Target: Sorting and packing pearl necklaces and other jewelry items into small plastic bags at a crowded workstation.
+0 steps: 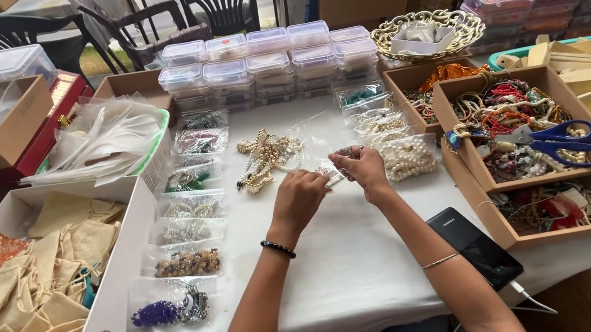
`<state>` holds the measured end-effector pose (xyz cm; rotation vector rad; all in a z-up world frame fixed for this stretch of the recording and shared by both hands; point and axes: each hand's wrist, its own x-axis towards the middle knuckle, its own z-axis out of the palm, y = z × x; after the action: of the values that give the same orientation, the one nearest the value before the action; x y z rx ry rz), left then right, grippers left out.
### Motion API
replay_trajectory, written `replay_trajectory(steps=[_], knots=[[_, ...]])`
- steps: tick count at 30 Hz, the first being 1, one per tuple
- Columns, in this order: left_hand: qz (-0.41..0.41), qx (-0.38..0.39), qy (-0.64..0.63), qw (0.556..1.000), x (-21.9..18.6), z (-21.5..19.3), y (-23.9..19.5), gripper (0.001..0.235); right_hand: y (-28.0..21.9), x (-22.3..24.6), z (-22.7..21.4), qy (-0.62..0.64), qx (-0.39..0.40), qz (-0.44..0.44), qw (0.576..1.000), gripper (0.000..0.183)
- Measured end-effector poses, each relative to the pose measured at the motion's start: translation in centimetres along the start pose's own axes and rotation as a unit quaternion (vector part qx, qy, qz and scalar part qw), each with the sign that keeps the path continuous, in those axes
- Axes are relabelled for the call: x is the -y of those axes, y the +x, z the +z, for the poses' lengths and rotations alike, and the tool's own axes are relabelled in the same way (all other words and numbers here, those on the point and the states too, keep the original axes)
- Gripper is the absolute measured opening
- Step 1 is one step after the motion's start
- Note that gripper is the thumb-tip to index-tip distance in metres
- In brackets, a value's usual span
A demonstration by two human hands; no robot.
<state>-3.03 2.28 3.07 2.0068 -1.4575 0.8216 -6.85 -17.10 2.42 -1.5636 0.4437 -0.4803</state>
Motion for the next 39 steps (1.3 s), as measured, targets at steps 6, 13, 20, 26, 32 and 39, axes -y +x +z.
replay_trajectory(steps=[6,13,20,26,32,39], knots=[[-0.141,-0.041,-0.033,0.989,0.2,-0.3,-0.2,0.009,-1.1,1.4,0.2,0.12,0.054,0.072,0.989,0.054],[-0.275,-0.045,-0.137,0.951,-0.8,-2.7,0.9,0.025,-1.8,2.3,0.7,0.168,0.232,-0.056,0.956,0.095],[-0.32,-0.112,-0.235,0.911,0.6,-1.8,1.0,0.021,-0.9,1.0,0.5,-0.021,0.078,-0.196,0.977,0.062],[-0.32,-0.139,-0.249,0.904,-1.0,-3.0,1.7,0.02,-2.2,0.8,0.9,-0.345,-0.022,-0.533,0.772,0.023],[-0.316,-0.171,-0.214,0.908,-1.4,-2.9,1.6,0.013,-4.0,2.4,1.8,-0.442,0.006,-0.639,0.63,0.012],[-0.195,-0.279,-0.022,0.94,-2.0,-4.3,2.0,0.013,-4.3,1.9,2.9,-0.444,0.125,-0.675,0.576,0.019]])
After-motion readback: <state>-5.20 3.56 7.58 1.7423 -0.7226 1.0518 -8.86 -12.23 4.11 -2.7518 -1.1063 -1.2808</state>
